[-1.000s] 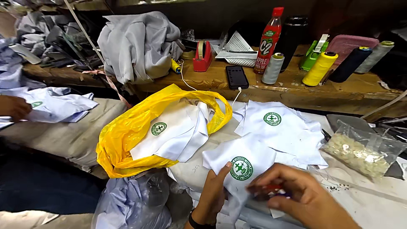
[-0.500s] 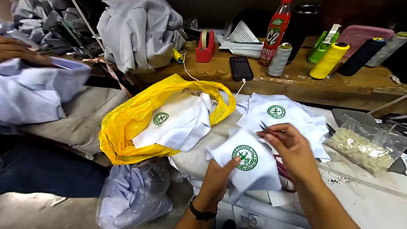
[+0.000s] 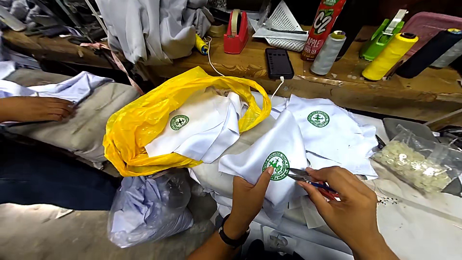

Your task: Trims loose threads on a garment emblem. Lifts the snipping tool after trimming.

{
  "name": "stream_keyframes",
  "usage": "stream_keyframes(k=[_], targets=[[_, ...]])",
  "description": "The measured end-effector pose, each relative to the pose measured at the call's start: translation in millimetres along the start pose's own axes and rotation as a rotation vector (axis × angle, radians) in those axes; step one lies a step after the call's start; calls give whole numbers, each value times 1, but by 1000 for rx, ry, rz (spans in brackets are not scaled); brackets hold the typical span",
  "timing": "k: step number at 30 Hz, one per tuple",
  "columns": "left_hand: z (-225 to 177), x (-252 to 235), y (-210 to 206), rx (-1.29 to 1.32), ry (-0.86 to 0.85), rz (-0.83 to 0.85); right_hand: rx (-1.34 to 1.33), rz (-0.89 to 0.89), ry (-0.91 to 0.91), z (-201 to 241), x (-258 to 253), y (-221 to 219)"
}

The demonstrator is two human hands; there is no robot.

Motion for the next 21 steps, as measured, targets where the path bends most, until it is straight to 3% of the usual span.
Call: stream_keyframes(k=[14, 21], targets=[[-4, 3, -2, -90, -101, 5, 33, 1, 19, 5, -2, -2], [-1, 4, 0, 12, -46, -47, -159, -26, -52, -3, 4, -13]])
Point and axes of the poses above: each hand's wrist, its own x-axis away from the middle knuckle, its own y-axis out of the back of the hand, z = x × y, the point moved 7 cm from there along -x, towards the middle knuckle, and after that the axes turned 7 degrees about z, right-handed, at the moved point
